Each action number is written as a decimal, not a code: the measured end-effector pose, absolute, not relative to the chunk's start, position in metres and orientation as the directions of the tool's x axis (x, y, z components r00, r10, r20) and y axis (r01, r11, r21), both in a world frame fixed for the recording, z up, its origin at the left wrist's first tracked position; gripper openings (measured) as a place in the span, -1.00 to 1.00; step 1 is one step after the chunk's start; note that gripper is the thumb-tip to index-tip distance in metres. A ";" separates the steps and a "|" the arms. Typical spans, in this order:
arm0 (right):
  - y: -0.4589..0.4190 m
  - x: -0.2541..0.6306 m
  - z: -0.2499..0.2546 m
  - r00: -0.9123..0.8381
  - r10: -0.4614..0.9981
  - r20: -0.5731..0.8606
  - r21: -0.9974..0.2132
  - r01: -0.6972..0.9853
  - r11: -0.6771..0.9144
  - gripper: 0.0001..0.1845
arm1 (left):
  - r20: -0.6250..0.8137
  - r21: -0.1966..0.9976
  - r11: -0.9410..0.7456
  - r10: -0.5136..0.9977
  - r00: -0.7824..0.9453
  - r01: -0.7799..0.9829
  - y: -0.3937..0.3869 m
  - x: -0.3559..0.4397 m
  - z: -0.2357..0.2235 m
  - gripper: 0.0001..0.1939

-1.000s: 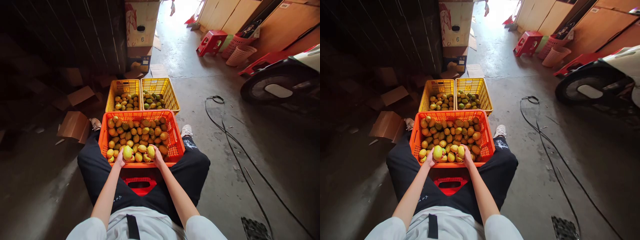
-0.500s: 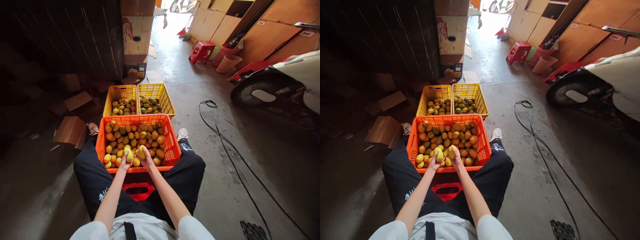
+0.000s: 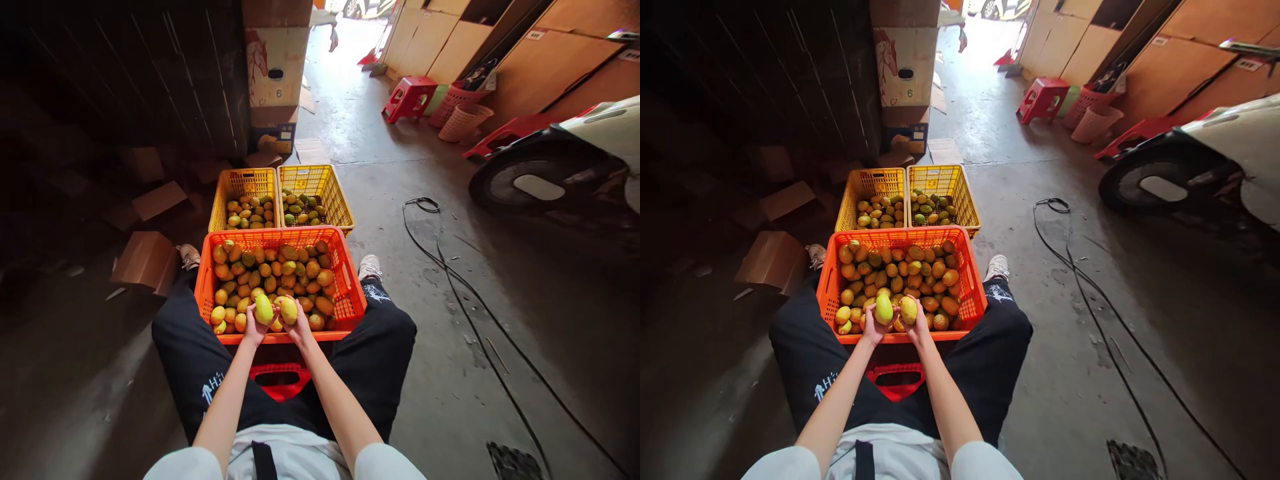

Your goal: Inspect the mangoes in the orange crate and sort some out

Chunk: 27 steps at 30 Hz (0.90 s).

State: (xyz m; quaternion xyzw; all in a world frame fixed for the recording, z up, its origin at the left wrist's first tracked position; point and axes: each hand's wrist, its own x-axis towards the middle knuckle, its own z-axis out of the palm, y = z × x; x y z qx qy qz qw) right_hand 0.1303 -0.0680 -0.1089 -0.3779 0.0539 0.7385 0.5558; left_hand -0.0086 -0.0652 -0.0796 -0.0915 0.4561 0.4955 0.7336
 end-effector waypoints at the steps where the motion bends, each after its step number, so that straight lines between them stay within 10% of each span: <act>1: -0.069 0.131 -0.108 -0.101 0.786 -0.610 -0.347 -0.858 -0.379 -0.65 | -0.752 0.335 0.481 0.655 0.078 -0.810 -0.067 -0.008 -0.081 -0.70; 9: -0.074 0.122 -0.109 -0.020 0.807 -0.590 -0.504 -0.772 -0.387 -0.42 | -0.675 0.561 0.428 0.732 -0.092 -0.709 -0.072 -0.001 -0.082 -0.47; 27: -0.071 0.119 -0.099 -0.015 0.810 -0.586 -0.564 -0.711 -0.420 -0.55 | -0.745 0.470 0.555 0.666 0.029 -0.686 -0.063 -0.001 -0.072 -0.65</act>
